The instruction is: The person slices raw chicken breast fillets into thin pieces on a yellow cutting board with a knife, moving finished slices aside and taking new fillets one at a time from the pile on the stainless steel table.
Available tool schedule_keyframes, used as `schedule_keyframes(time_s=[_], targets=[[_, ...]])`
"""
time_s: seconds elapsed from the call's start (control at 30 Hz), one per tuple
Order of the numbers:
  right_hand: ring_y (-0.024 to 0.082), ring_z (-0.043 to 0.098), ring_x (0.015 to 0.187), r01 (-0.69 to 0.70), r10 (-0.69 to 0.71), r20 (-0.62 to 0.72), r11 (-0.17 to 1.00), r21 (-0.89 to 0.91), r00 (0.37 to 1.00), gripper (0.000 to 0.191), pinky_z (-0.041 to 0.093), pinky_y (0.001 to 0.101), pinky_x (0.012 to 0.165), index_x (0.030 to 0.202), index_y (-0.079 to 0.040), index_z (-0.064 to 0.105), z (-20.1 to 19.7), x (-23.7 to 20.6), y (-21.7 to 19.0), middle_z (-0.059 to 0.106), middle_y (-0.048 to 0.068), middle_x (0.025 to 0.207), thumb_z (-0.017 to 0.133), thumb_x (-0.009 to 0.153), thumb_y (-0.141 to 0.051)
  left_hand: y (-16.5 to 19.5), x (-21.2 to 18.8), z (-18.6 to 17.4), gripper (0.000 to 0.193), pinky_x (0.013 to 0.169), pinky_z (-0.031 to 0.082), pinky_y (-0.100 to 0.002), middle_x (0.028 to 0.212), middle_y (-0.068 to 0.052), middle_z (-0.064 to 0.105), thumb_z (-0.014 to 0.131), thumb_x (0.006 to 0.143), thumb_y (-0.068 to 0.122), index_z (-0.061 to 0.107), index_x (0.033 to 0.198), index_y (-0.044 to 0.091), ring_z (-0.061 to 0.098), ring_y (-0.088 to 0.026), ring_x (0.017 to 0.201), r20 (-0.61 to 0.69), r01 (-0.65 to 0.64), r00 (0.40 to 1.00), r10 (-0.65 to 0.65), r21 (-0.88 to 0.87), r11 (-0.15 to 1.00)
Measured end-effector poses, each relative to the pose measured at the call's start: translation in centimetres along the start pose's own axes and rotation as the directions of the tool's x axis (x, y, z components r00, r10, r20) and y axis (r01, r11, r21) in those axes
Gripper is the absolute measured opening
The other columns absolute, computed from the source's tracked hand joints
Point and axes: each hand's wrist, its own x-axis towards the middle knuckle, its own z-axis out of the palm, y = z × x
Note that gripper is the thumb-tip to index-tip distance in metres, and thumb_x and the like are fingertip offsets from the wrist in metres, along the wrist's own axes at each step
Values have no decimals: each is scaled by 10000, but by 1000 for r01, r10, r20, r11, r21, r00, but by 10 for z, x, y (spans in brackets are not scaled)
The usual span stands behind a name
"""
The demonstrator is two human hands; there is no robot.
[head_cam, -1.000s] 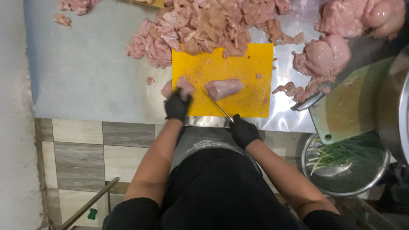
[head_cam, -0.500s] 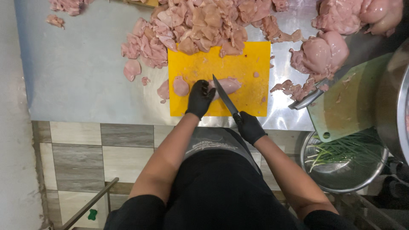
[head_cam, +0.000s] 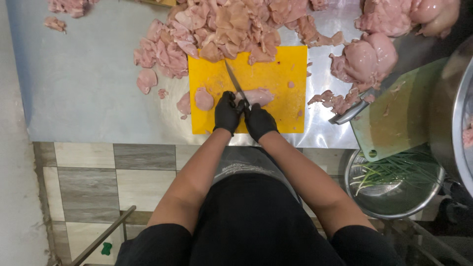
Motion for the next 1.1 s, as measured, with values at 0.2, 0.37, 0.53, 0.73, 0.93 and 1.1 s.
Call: schedule_keyframes(time_s=[0.2, 0.37, 0.53, 0.73, 0.93, 1.1], targets=[[531, 663, 866, -66, 53, 101, 990, 124, 993, 428, 505, 618, 769, 1067, 14, 575, 5, -42, 31, 686, 329, 891, 484, 1031, -403, -3, -6, 5, 376, 744, 535, -419, 905, -167, 650, 826, 793, 256, 591, 1002, 49, 656, -353, 841, -72, -86, 993, 90, 55, 995], [509, 683, 877, -147, 143, 153, 989, 21, 978, 418, 520, 600, 779, 1115, -2, 536, 17, -76, 42, 705, 310, 879, 473, 1042, -410, -8, -6, 5, 311, 750, 542, -408, 919, -152, 650, 774, 828, 237, 604, 1007, 48, 663, -330, 839, -64, -118, 991, 120, 22, 993], [510, 672, 880, -206, 200, 81, 975, 81, 976, 381, 510, 603, 773, 1128, -23, 511, 22, -44, 6, 706, 302, 919, 509, 1018, -388, -7, -7, 3, 253, 744, 535, -414, 898, -157, 643, 761, 854, 209, 628, 988, 41, 658, -335, 822, -39, -88, 995, 91, 77, 993], [488, 696, 909, -174, 174, 67, 985, -5, 982, 312, 527, 596, 805, 1148, -44, 514, 28, -29, -12, 720, 263, 972, 444, 1038, -328, -11, -14, -1, 302, 725, 547, -373, 889, -124, 669, 739, 845, 189, 602, 1064, 33, 679, -261, 777, -50, -24, 999, 18, -129, 991], [507, 671, 974, -238, 224, 291, 971, 13, 930, 379, 498, 615, 843, 1230, -72, 513, 23, -86, 50, 707, 278, 1032, 443, 1001, -365, -15, -16, 0, 313, 759, 556, -391, 922, -155, 643, 702, 850, 167, 574, 1098, 24, 670, -300, 819, -14, 69, 997, -73, -190, 979], [488, 686, 933, -145, 139, 214, 989, 14, 967, 475, 514, 579, 828, 1222, -30, 581, -13, -102, 101, 711, 312, 934, 491, 995, -437, -3, -9, -14, 383, 931, 505, -482, 1111, -204, 616, 689, 807, 129, 583, 1158, 19, 595, -403, 1074, -262, -345, 880, 397, 225, 911]])
